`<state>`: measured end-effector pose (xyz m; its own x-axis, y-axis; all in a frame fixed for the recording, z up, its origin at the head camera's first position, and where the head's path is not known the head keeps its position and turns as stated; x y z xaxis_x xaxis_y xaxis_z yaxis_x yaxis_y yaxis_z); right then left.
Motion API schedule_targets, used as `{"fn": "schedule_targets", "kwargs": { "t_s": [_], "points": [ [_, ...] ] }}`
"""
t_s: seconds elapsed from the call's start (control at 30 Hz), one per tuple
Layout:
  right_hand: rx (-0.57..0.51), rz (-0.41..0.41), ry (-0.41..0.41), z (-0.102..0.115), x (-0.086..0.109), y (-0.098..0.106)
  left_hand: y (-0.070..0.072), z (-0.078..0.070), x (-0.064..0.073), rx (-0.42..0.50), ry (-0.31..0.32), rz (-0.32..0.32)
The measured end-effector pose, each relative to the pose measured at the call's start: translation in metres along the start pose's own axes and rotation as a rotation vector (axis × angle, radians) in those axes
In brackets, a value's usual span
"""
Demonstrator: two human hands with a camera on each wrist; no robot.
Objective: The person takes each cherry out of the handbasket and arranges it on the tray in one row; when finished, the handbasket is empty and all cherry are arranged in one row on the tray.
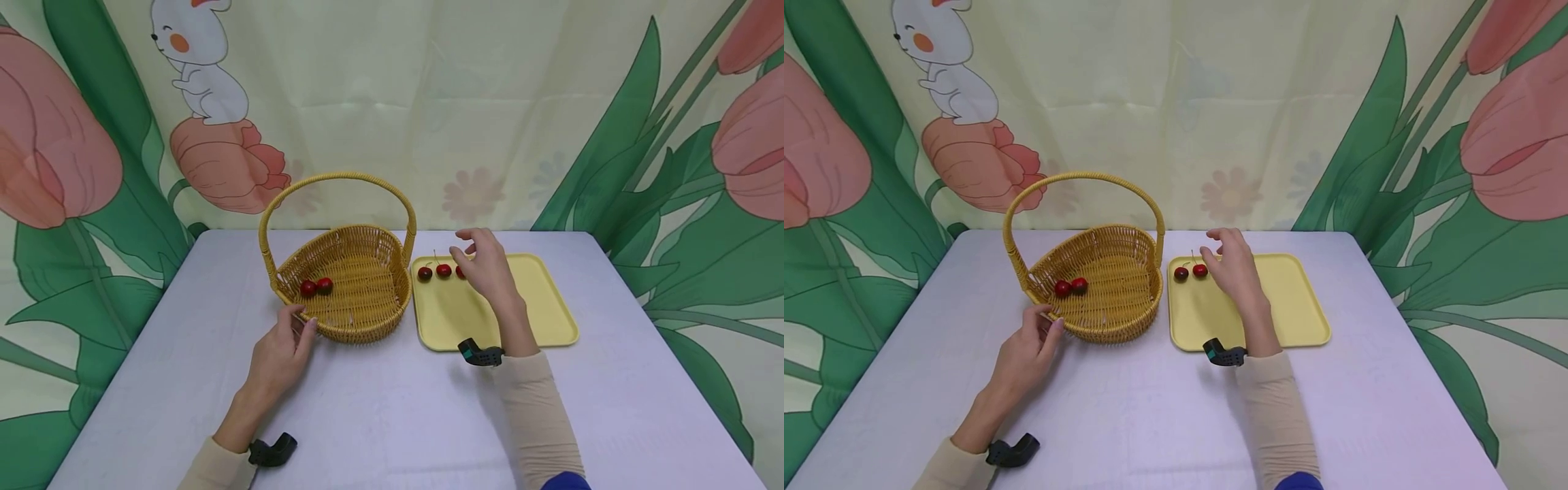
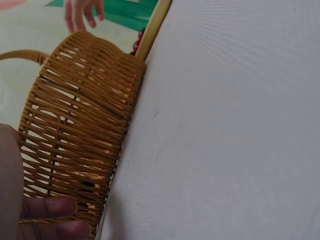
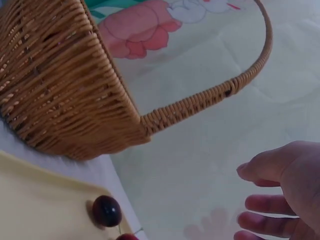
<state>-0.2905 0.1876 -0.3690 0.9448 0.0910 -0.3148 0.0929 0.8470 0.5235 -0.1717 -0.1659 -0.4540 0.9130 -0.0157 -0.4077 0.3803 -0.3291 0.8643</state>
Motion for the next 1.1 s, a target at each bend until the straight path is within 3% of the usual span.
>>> {"fn": "schedule_targets", "kwargs": {
  "t_s": [0.47, 0.6, 0.93, 1.1],
  "points": [
    [-0.047, 0.060, 0.248, 0.054, 0.001, -0.039, 0.000, -0.001, 0.000, -0.001, -0.022, -0.011],
    [-0.073, 0.066, 0.270, 0.062, 0.003, -0.050, 0.002, -0.002, 0.000, 0.001, -0.023, -0.006],
    [-0.095, 0.233, 0.274, 0.069, 0.001, -0.092, 0.004, -0.001, 0.000, -0.006, -0.023, -0.010],
    [-0.088, 0.306, 0.228, 0.067, -0.002, -0.113, 0.005, -0.001, 0.000, -0.005, -0.017, -0.007]
  ]
}}
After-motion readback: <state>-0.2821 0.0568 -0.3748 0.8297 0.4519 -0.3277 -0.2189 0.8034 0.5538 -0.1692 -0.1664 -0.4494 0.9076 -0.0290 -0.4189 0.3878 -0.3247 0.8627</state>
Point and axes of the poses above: each hand's wrist, its own x-axis away from the middle knuckle, its own y-axis out of the back of the hand, z = x × y, the point moved 4 cm from there along -x, towards the middle knuckle, and after that the axes turned 14 degrees about -x, right-handed, at the moved point
